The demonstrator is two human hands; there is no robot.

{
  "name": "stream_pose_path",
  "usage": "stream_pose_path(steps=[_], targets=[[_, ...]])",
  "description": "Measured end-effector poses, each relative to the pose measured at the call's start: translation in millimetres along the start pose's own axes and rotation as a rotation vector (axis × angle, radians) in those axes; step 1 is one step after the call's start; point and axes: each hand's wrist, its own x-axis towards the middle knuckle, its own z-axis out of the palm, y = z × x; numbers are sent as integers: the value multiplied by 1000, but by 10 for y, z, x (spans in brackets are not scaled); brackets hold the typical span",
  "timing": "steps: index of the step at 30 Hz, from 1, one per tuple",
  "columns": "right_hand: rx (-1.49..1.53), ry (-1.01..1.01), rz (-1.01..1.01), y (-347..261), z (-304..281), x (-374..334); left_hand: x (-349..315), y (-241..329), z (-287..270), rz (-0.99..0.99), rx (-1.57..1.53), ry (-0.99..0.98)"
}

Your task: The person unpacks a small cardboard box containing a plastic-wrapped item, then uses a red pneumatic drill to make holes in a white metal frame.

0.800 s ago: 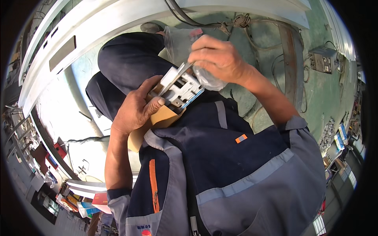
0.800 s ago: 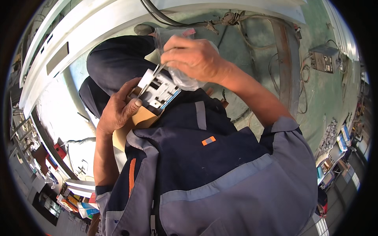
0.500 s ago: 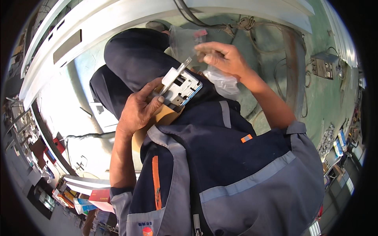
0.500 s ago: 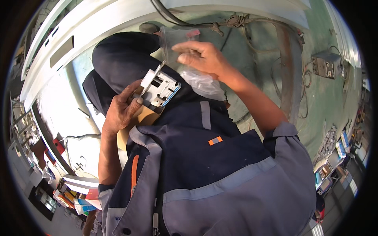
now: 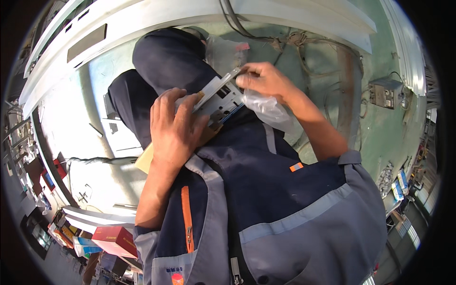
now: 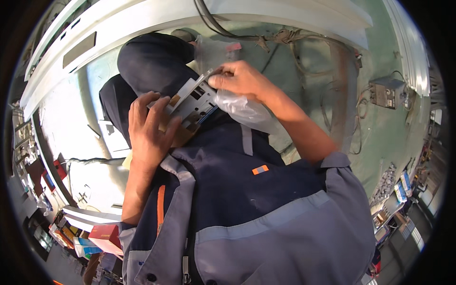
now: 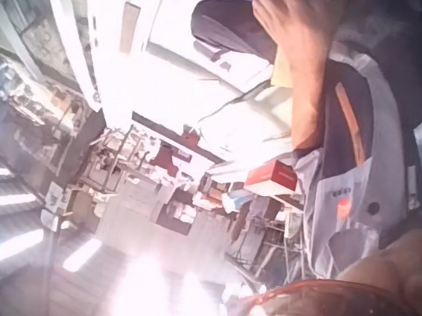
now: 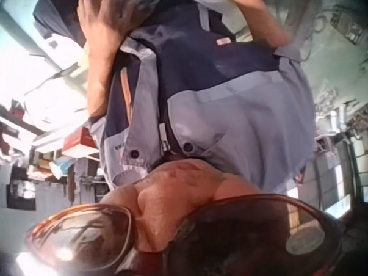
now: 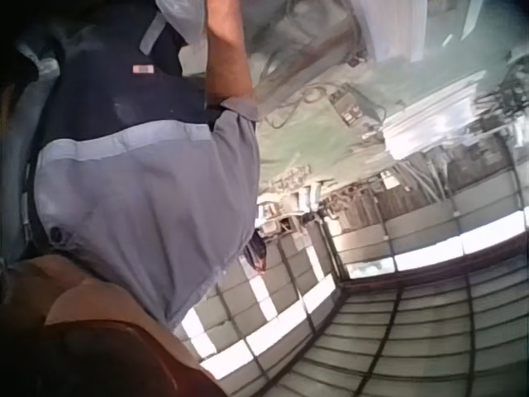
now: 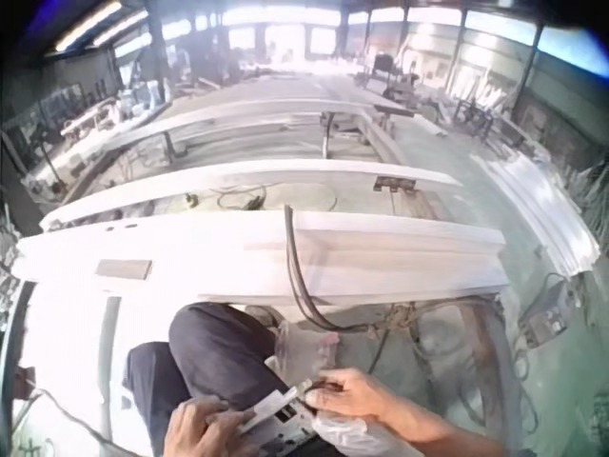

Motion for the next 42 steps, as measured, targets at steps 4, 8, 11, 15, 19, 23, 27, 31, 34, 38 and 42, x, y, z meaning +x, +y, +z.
stream_pose_path(steps=[4,8,11,15,19,23,27,31,34,38,42], targets=[[285,217,14,-355,-272,-180,63,189,10,-205,-452,-14],[83,465,-233,-721,-223,-329,341,443,71,-559,-1053,-196],[-388,699,-497,-884,-69,-377,610,598,247,-573,-1231,-265],[-462,767,-589,-951,-14,-378,832,660,351,-463,-1133,-391],[-91,739,-515,-836,-515,-350,883,393,175,-589,-1411,-195],[362,508,-175,-556,-1044,-610,824,-220,88,-608,-1615,-92],[457,301,-202,-305,-889,-640,818,-460,102,-664,-1733,-105],[407,212,-338,-433,-612,-510,856,-452,183,-684,-1753,-153],[252,322,-252,-482,-601,-508,908,-431,251,-662,-1642,-173],[-4,572,-393,-650,-818,-768,841,-302,170,-494,-938,-117],[-286,779,-65,-987,-834,-1041,642,-118,101,-366,-653,-273]])
